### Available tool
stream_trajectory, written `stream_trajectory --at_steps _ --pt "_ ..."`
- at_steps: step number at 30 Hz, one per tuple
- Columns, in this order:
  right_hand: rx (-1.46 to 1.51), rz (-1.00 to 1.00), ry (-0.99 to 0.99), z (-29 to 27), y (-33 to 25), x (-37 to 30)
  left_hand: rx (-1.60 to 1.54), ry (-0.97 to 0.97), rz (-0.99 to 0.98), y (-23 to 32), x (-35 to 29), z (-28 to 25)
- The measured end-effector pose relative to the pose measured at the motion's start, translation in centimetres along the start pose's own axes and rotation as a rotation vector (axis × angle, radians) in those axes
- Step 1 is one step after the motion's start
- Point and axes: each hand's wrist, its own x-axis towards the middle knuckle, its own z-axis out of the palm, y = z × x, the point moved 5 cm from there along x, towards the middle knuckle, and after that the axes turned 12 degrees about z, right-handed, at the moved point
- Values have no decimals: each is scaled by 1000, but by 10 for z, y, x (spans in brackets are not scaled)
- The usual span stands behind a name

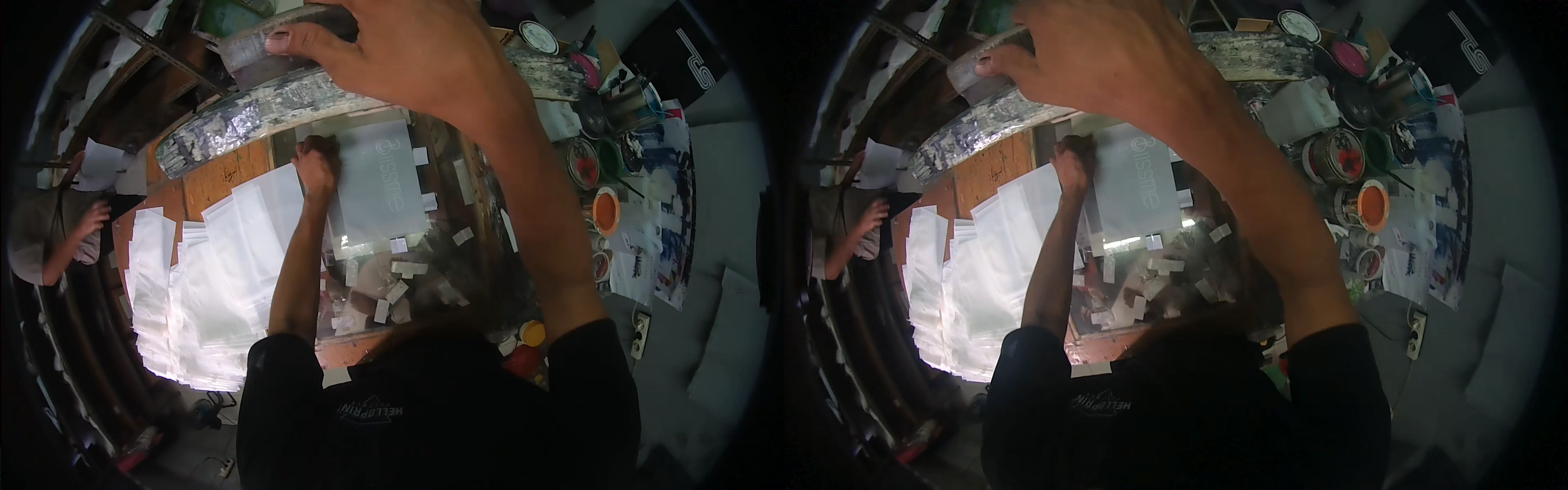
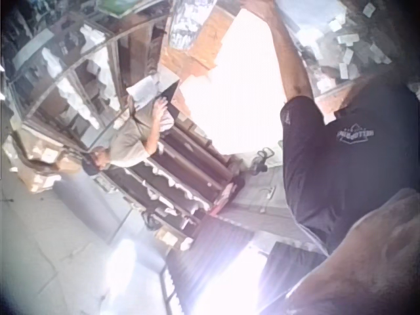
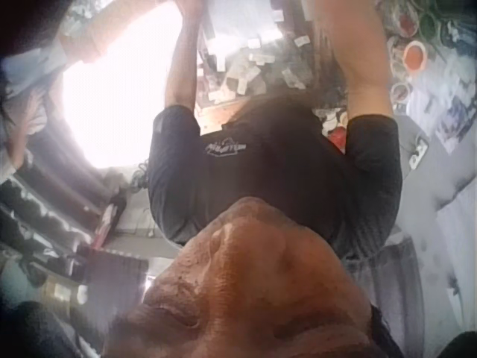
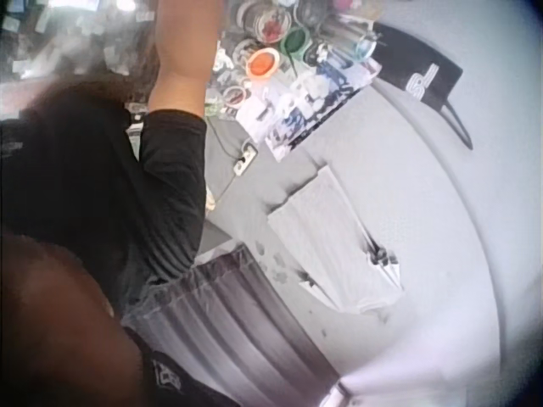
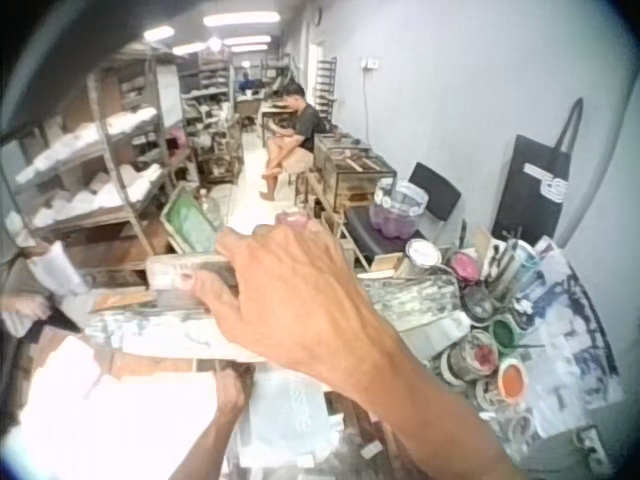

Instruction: The person performs screen printing on white paper sheets. They place a sheet under a screen, pull a squeegee across the screen to apply ink, lift the screen, and remove the printed sheet. This cycle repeats continuously throughout the clip.

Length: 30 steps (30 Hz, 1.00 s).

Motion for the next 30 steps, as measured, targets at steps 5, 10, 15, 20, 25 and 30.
stream_trajectory --at_steps 5,10,15,20,25,30 --pt "107 221 -180 -22 -11 14 -532 112 -304 40 -6 -46" --pt "40 91 41 -13 -23 28 -301 299 -518 -150 -92 -157" --pt "56 47 147 -12 -5 24 671 363 -370 -164 -166 -264" --pt "13 57 144 -13 -6 20 234 -283 -77 20 -213 -105" --pt "-8 -78 194 6 -7 10 74 -242 -50 114 -148 -30" --pt "-12 59 28 -18 8 1 -110 -257 0 176 -119 18"
